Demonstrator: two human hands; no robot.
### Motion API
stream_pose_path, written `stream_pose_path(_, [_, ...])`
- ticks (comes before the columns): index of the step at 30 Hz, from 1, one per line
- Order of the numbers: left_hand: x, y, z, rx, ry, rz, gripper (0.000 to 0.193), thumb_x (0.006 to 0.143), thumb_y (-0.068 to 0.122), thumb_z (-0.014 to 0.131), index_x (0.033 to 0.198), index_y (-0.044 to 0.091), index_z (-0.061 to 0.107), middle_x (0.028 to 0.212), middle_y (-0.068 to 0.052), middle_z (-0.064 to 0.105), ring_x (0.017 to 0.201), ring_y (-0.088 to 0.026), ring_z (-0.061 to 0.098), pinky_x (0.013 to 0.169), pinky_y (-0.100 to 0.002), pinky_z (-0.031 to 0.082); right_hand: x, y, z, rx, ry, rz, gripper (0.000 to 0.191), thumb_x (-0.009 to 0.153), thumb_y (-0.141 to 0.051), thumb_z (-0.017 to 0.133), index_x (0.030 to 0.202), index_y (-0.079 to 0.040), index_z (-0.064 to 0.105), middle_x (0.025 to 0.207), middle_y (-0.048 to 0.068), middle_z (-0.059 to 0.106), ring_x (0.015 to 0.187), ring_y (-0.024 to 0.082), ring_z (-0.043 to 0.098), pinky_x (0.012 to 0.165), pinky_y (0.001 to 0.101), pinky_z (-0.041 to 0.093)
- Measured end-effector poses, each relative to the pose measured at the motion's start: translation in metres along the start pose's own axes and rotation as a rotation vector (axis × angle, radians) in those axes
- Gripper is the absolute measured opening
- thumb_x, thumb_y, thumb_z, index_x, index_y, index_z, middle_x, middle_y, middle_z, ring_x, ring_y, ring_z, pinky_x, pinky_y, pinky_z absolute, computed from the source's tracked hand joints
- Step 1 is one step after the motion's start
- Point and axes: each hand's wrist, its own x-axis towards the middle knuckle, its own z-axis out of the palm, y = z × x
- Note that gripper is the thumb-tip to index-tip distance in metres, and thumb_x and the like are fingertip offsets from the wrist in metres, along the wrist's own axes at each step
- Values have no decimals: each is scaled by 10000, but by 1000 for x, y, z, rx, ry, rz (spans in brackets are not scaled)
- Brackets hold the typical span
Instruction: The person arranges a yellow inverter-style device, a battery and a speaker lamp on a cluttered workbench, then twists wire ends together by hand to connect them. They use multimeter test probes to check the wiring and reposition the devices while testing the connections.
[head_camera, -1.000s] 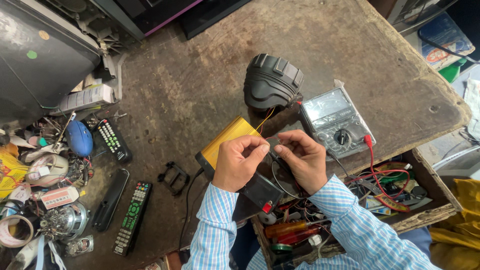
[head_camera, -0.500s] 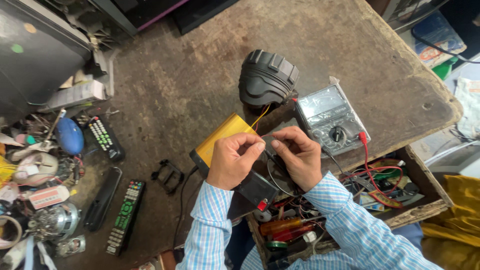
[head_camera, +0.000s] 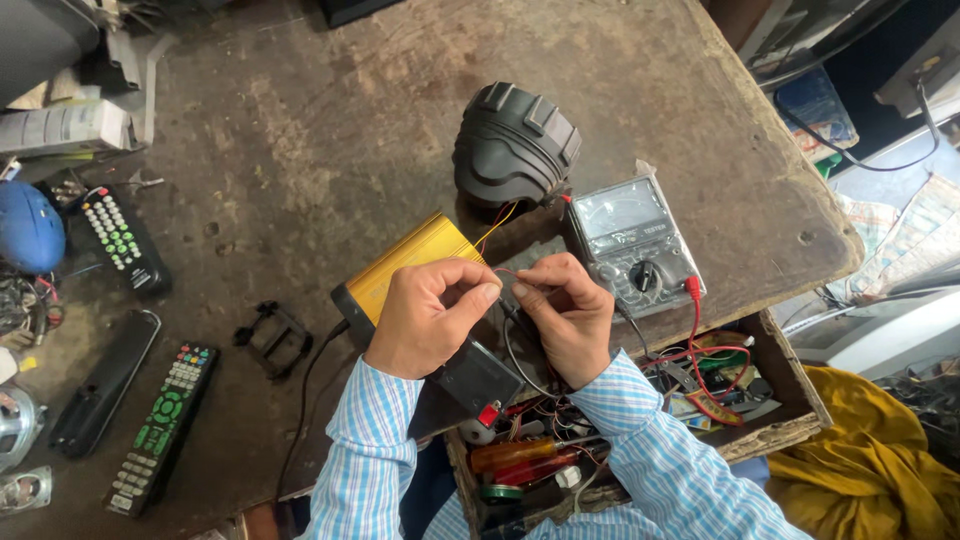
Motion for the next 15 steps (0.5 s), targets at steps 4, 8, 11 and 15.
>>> stream_pose_path(4, [0,1,-1,-24,-19,-14,140,908,122,719,941,-6,768,748,32,675,644,-17,556,560,-211,447,0,0,0,35,-1,43,188,916,121,741,1050,-10,725,1053,32,635,918,79,611,776,207,504])
stream_pose_path(8, [0,1,-3,-44,-38,-17,146,924,123,707,958,-8,763,767,17,683,654,-22,568,567,-214,459,0,-1,1,69,-2,62,182,926,113,729,1066,-3,716,1059,31,635,930,80,624,795,208,523])
stream_pose_path(11, [0,2,-3,-17,-41,45,148,928,117,703,965,-17,755,824,6,718,697,-27,597,601,-215,491,0,-1,2,92,-2,74,171,936,102,724,1075,4,711,1064,32,642,931,78,632,800,208,530])
stream_pose_path(15, [1,2,-3,0,-39,28,151,924,103,695,986,-18,761,861,-5,740,709,-42,619,618,-220,509,0,1,1,90,6,83,162,948,88,728,1090,12,709,1067,32,644,904,64,612,786,202,513])
